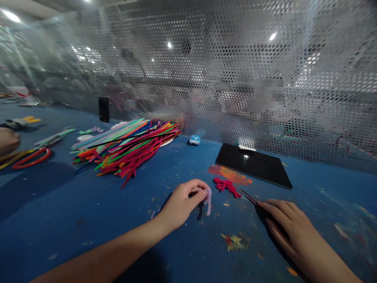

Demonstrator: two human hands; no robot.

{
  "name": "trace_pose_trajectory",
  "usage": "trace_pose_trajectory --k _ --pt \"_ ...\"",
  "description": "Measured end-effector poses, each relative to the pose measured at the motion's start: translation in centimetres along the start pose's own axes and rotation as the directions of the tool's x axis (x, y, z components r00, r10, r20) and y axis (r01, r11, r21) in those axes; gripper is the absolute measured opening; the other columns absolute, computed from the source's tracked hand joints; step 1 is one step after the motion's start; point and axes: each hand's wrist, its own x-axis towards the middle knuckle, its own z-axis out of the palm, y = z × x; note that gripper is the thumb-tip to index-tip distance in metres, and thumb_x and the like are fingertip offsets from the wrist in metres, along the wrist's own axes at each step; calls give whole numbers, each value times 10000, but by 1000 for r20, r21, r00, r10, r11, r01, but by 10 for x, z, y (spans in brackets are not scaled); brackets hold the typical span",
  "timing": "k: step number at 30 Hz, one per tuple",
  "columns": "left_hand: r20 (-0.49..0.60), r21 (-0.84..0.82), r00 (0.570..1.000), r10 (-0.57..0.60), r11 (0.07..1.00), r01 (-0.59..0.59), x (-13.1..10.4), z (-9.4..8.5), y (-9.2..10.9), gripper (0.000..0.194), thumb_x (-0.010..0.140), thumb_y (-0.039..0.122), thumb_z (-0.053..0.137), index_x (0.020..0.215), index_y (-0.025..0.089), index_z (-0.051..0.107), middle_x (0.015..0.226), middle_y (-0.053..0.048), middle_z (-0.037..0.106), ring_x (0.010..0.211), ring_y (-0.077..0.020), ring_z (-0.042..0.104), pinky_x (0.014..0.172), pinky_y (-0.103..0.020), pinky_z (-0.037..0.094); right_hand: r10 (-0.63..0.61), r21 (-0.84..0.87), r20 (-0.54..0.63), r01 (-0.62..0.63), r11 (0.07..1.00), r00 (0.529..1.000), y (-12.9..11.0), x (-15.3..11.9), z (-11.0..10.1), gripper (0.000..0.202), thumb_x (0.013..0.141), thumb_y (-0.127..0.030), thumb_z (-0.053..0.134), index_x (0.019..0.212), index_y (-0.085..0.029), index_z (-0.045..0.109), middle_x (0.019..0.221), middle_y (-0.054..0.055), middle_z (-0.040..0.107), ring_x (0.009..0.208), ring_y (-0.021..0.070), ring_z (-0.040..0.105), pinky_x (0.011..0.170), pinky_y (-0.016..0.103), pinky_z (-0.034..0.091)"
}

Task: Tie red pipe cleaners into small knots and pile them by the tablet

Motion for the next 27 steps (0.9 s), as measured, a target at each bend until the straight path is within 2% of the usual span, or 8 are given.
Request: trace_pose_trajectory --k 3,6,9,13,16,18,22,27 --pt "7 10 1000 3 1000 -3 0 0 -1 156 838 285 444 866 173 549 761 -9 619 740 -138 569 710 -263 405 7 1 -12 -7 1000 1000 1 -2 3 341 867 -286 418 1195 -211 473 1120 91 529 1009 234 498 826 421 452" --pt "13 53 1000 27 998 -28 -1 0 0 132 817 258 473 822 169 570 766 -7 623 741 -139 569 700 -255 406 -31 -21 -147 28 999 989 0 -4 7 355 848 -284 434 1194 -216 476 1182 108 479 1052 259 475 844 453 435" --pt "37 106 998 41 993 -44 -2 2 1 105 799 226 489 781 170 576 743 2 623 722 -135 567 671 -242 400 -149 -37 -245 145 989 958 -11 -4 5 329 813 -251 490 1141 -231 517 1157 104 501 1041 263 483 837 450 433" --pt "33 167 997 71 983 -75 -5 3 2 96 799 211 481 755 174 558 711 17 608 694 -126 554 632 -227 385 -227 129 -147 247 961 963 -45 12 -6 323 793 -265 538 1114 -230 523 1089 86 551 991 227 517 819 376 451" --pt "20 180 994 109 977 -111 -6 3 1 97 804 207 470 757 176 548 704 27 587 685 -118 539 624 -218 376 -142 357 -29 143 923 989 -73 37 -10 275 802 -324 537 1053 -213 536 1042 75 563 947 209 525 814 349 438" --pt "13 182 992 127 975 -127 -6 3 0 99 809 215 467 766 178 548 709 30 576 690 -117 526 626 -215 370 -84 477 31 59 877 996 -86 54 -8 162 824 -329 514 915 -205 566 910 48 584 850 187 537 754 315 436" --pt "-42 168 989 139 977 -130 -5 2 0 132 825 269 460 780 176 543 712 33 546 692 -115 492 629 -214 361 -55 613 35 22 789 998 -93 77 5 235 888 -260 414 697 -182 526 712 6 560 707 147 516 647 256 394" --pt "14 132 989 151 980 -151 -5 3 3 189 838 309 445 770 170 553 701 28 557 685 -115 492 640 -213 369 -73 710 24 35 703 997 -87 78 10 205 888 -240 422 723 -179 527 731 -4 564 701 132 502 634 233 364"
